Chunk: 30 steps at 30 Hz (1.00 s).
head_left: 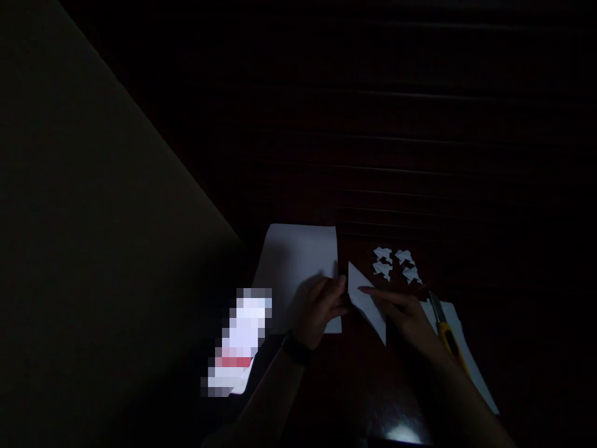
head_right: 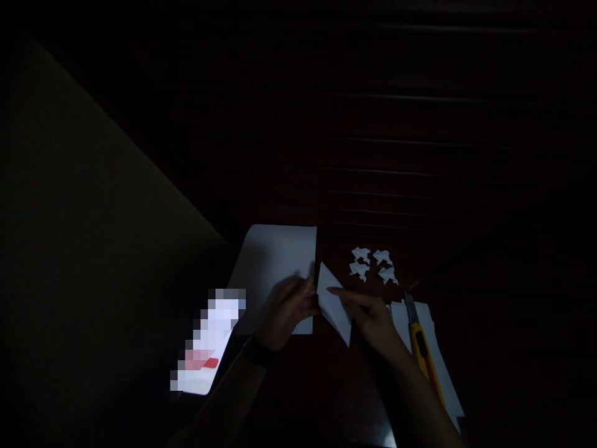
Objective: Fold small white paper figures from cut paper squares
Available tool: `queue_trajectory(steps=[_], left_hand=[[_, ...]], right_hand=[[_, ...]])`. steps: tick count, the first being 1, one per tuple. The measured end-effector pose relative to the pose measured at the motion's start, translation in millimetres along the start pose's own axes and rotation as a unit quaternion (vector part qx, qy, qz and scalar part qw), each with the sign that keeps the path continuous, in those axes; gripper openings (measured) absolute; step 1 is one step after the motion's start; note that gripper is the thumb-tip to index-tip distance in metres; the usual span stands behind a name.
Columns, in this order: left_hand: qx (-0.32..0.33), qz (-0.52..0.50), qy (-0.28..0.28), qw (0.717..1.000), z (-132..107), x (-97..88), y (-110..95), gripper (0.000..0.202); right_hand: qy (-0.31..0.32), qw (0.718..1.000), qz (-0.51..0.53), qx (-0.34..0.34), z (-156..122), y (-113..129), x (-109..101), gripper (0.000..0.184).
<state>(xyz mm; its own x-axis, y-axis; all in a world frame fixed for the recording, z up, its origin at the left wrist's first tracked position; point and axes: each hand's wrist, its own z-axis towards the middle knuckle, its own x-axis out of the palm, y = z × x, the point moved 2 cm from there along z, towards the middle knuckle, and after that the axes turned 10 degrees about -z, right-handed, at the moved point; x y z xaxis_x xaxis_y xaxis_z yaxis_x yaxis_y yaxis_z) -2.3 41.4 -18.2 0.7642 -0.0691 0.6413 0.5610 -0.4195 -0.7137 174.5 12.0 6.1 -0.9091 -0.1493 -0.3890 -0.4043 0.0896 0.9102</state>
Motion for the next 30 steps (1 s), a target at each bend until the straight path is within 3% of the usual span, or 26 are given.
queue_trajectory(steps=[6, 11, 16, 23, 30], left_hand=[[0.05, 0.125, -0.047, 0.99, 2.8, -8.7, 5.1, 0.028], [0.091, 0.123, -0.084, 0.985, 6.2, -11.3, 5.7, 0.033], [0.091, 0.134, -0.096, 0.982, 4.6, -8.7, 5.4, 0.037], [0.131, 0.264, -0.053, 0.954, -1.7, 0.3, 7.9, 0.027], [0.138, 0.277, -0.009, 0.951, -19.6, 2.7, 14.6, 0.029]], right_hand=[[0.054, 0.995, -0.067, -0.045, -3.9, 2.4, 9.0, 0.033], [0.087, 0.993, -0.046, -0.059, -5.9, 12.5, 14.4, 0.035], [0.055, 0.997, 0.02, -0.049, -5.1, 15.2, 15.4, 0.055], [0.013, 0.998, 0.05, -0.042, -5.6, 5.4, 14.0, 0.085], [0.013, 0.998, 0.02, -0.061, -15.7, 0.3, 19.1, 0.076]])
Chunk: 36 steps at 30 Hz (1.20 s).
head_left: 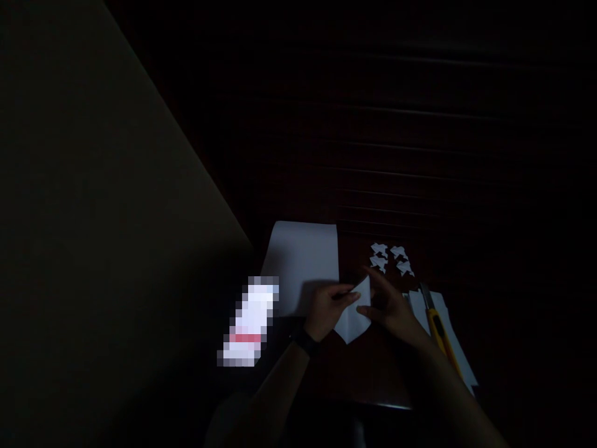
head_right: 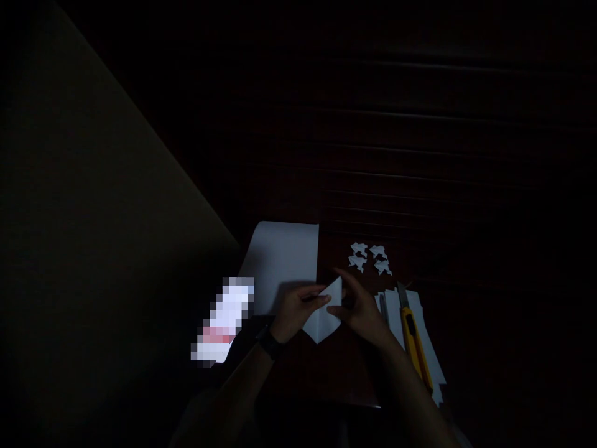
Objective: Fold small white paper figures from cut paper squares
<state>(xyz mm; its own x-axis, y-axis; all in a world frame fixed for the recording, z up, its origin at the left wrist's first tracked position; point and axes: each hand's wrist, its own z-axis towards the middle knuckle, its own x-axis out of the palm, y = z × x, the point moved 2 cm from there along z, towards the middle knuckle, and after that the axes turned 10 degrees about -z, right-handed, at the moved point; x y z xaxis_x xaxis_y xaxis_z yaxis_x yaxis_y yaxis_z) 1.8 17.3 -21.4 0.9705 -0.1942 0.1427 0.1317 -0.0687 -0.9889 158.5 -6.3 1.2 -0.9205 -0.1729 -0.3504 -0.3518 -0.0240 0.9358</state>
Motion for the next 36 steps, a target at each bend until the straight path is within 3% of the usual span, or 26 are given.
queue_trajectory(steps=[7, 11, 14, 21, 30, 36], left_hand=[[-0.011, -0.009, 0.025, 1.0, -34.8, 3.1, -5.8, 0.034], [0.01, 0.022, 0.099, 0.995, -62.4, 7.4, -25.5, 0.03], [0.017, 0.036, 0.116, 0.992, -82.9, 9.3, -40.1, 0.03], [0.053, 0.049, 0.091, 0.993, -117.2, 14.5, -68.5, 0.027], [0.044, 0.002, 0.069, 0.997, -147.6, 18.0, -76.8, 0.032], [0.094, 0.03, 0.052, 0.994, -160.9, 18.3, -84.0, 0.026]], right_hand=[[-0.055, 0.993, -0.095, -0.048, -30.4, 21.1, 1.4, 0.043], [-0.037, 0.987, -0.153, -0.045, -56.4, 36.8, -6.8, 0.02], [-0.007, 0.986, -0.162, -0.034, -70.8, 44.6, -12.2, 0.02], [-0.052, 0.983, -0.177, -0.01, -98.6, 63.5, -16.0, 0.026], [-0.085, 0.977, -0.191, -0.035, -128.0, 89.7, -8.9, 0.022], [-0.105, 0.972, -0.205, -0.051, -139.9, 98.4, -3.3, 0.022]])
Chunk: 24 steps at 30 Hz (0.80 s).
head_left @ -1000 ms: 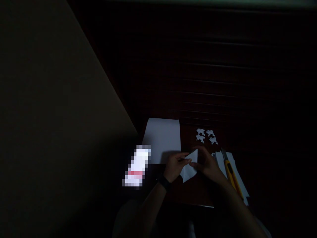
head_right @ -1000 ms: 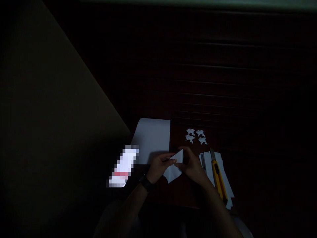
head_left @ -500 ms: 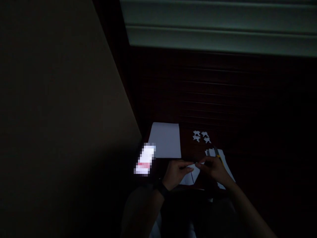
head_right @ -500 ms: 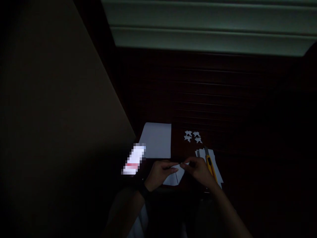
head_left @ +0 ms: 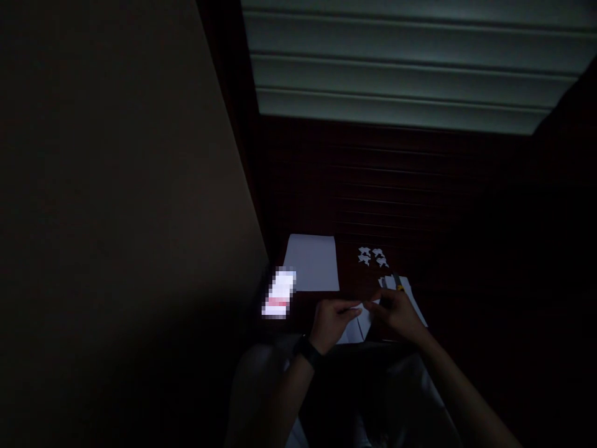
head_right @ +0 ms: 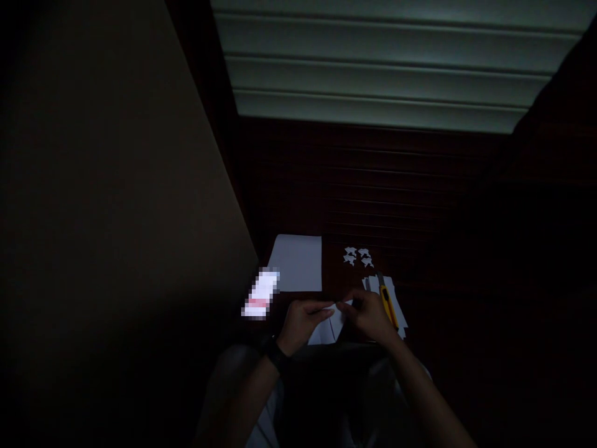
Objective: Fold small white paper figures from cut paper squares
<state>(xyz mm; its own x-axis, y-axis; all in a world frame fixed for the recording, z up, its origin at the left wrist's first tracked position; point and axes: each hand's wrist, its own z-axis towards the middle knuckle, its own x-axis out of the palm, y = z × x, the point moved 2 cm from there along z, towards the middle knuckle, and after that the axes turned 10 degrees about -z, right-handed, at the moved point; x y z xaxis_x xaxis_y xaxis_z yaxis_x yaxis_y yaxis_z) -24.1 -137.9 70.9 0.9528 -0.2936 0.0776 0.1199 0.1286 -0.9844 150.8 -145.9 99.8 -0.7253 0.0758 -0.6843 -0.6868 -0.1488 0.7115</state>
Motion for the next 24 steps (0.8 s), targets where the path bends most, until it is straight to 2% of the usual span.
queue_trajectory(steps=[8, 16, 20, 24], left_hand=[[0.013, 0.014, -0.039, 0.999, -10.0, -2.3, -2.9, 0.02], [0.07, 0.033, -0.042, 0.996, -23.9, -5.7, -25.9, 0.014], [0.073, 0.024, -0.028, 0.997, -26.0, -5.5, -24.9, 0.014], [0.069, 0.015, -0.028, 0.997, -28.7, -4.2, -22.2, 0.014]], right_hand=[[0.01, 1.0, -0.022, -0.017, -3.3, 10.5, 1.7, 0.02], [0.083, 0.993, 0.088, -0.014, -7.2, 18.1, -16.4, 0.02], [0.108, 0.985, 0.131, 0.003, -8.4, 13.9, -16.6, 0.022], [0.103, 0.982, 0.157, 0.015, -10.0, 12.0, -18.3, 0.025]])
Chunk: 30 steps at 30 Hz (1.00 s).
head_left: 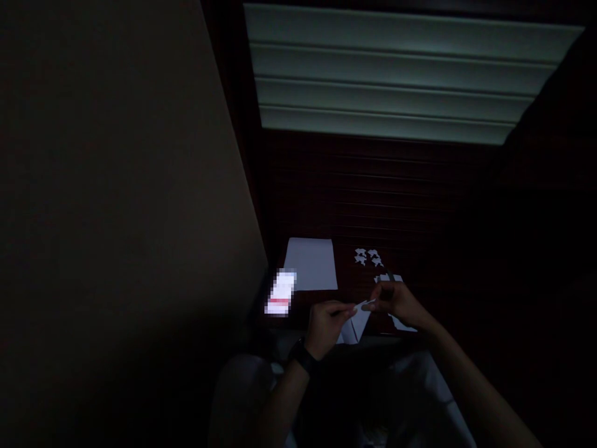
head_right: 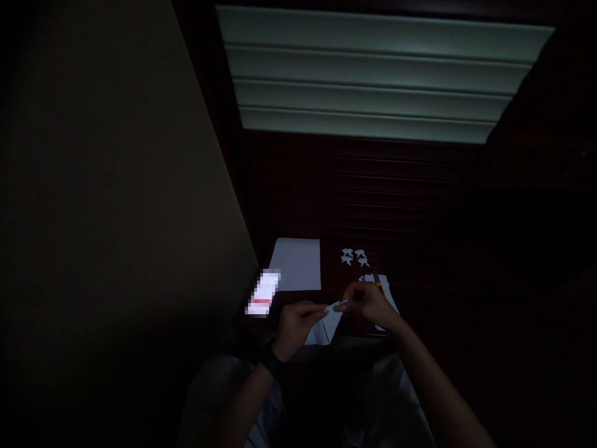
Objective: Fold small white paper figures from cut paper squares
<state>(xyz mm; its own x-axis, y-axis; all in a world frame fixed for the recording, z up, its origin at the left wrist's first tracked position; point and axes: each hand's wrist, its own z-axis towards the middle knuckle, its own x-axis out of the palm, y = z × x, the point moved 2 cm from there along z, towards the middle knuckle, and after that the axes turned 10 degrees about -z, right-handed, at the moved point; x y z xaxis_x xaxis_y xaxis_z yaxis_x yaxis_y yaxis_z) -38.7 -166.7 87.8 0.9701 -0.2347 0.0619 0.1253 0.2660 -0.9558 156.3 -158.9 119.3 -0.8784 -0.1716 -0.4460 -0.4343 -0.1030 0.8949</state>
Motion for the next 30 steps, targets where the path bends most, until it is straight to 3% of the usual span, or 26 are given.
queue_trajectory(steps=[9, 21, 30], left_hand=[[0.007, 0.014, -0.008, 1.0, -1.2, 5.1, -7.2, 0.016], [-0.004, 0.049, -0.03, 0.998, -3.4, 5.2, -6.8, 0.014], [0.001, 0.03, -0.091, 0.995, -3.9, 4.8, -5.8, 0.018]], right_hand=[[-0.075, 0.995, -0.057, -0.014, 4.4, 0.3, -3.0, 0.026], [-0.063, 0.996, -0.057, -0.023, 12.7, -4.1, -1.8, 0.025], [-0.054, 0.996, 0.074, 0.009, 3.7, 11.2, 14.3, 0.036]])
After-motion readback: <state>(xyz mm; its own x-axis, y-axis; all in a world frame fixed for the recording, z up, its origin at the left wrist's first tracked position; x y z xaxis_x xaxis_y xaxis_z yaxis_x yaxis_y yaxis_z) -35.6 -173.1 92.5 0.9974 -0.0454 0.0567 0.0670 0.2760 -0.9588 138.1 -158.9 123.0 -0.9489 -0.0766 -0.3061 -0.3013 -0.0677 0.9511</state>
